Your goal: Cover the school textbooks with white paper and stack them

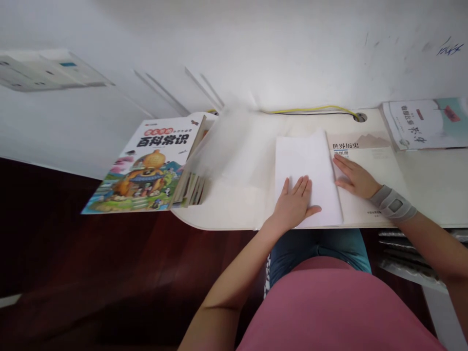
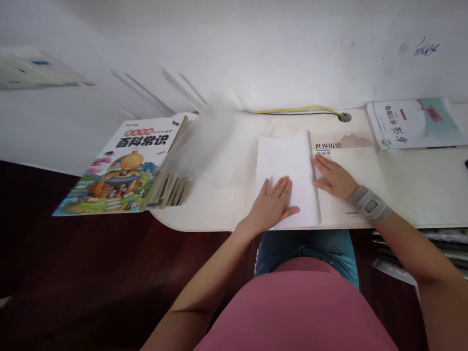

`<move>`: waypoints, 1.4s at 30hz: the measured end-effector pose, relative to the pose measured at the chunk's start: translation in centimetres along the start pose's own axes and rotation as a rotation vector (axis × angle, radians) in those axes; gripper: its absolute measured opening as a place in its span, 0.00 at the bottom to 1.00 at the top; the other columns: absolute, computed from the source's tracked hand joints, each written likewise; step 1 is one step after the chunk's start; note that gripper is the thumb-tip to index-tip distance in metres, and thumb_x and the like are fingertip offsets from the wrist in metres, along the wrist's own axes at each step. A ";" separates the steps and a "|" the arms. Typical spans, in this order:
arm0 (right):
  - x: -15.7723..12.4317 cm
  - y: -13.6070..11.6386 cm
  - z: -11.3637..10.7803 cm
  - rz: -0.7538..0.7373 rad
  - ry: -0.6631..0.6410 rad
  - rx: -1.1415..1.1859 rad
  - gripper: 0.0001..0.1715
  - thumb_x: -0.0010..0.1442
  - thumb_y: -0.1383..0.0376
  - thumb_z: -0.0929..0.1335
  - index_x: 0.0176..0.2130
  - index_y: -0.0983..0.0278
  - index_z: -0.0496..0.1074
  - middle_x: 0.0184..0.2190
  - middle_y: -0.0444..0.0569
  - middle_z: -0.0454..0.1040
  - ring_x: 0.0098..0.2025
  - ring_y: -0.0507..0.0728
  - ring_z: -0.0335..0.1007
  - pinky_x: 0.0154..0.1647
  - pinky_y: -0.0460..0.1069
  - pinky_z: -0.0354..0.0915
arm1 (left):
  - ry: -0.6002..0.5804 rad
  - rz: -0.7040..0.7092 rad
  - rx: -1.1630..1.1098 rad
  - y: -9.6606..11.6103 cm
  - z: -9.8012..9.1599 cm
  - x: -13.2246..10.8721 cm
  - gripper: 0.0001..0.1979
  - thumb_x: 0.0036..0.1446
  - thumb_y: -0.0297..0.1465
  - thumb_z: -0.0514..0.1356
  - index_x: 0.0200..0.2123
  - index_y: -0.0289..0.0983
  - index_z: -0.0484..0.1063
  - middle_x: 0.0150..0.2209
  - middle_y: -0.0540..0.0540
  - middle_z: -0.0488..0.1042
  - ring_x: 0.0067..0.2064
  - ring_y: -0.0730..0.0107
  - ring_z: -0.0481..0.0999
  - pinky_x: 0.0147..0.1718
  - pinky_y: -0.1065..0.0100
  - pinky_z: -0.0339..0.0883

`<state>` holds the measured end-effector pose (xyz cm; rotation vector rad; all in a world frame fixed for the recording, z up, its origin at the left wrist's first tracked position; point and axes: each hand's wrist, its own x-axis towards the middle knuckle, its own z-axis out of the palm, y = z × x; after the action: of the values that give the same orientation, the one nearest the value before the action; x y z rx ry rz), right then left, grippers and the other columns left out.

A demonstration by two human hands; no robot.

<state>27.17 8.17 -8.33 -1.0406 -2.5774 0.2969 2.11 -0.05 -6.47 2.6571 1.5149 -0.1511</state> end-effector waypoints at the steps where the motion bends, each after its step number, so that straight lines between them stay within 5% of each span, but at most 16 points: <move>1: 0.0 0.0 0.0 -0.003 0.000 -0.004 0.42 0.64 0.47 0.56 0.67 0.67 0.45 0.67 0.60 0.50 0.67 0.64 0.46 0.65 0.63 0.52 | -0.002 -0.004 0.003 0.0 0.0 0.0 0.39 0.63 0.51 0.39 0.66 0.28 0.47 0.67 0.33 0.47 0.68 0.55 0.46 0.64 0.44 0.37; 19: -0.1 0.4 0.5 -0.035 0.005 -0.051 0.42 0.63 0.46 0.56 0.66 0.68 0.49 0.65 0.62 0.52 0.67 0.64 0.48 0.64 0.63 0.54 | -0.057 -0.126 0.026 -1.9 -0.8 -1.3 0.36 0.63 0.49 0.43 0.66 0.30 0.48 0.67 0.34 0.47 0.69 0.50 0.43 0.61 0.37 0.38; 29: 0.1 0.1 0.1 -0.078 -0.049 -0.128 0.32 0.65 0.50 0.56 0.62 0.62 0.60 0.66 0.57 0.54 0.67 0.63 0.48 0.63 0.63 0.53 | 0.035 0.039 -0.124 4.5 -1.6 2.2 0.41 0.62 0.53 0.40 0.66 0.28 0.45 0.68 0.34 0.43 0.69 0.51 0.40 0.62 0.41 0.40; 37: 0.1 -0.2 0.1 -0.073 -0.094 -0.186 0.31 0.66 0.52 0.55 0.64 0.62 0.56 0.66 0.57 0.53 0.67 0.64 0.48 0.62 0.64 0.53 | 0.079 -0.032 -0.119 4.3 -0.3 1.7 0.40 0.62 0.52 0.39 0.66 0.27 0.47 0.67 0.31 0.44 0.69 0.51 0.43 0.61 0.41 0.45; 42: 3.0 0.7 0.6 0.052 -0.061 -0.124 0.37 0.66 0.49 0.52 0.65 0.66 0.52 0.66 0.62 0.51 0.67 0.66 0.48 0.61 0.65 0.54 | 0.112 -0.136 -0.096 4.0 0.2 1.5 0.41 0.61 0.53 0.37 0.66 0.27 0.47 0.66 0.29 0.47 0.68 0.51 0.46 0.61 0.37 0.39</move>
<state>25.35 10.78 -8.42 -1.1599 -2.6554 0.1871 6.31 -0.78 -6.79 2.5277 1.6903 0.0629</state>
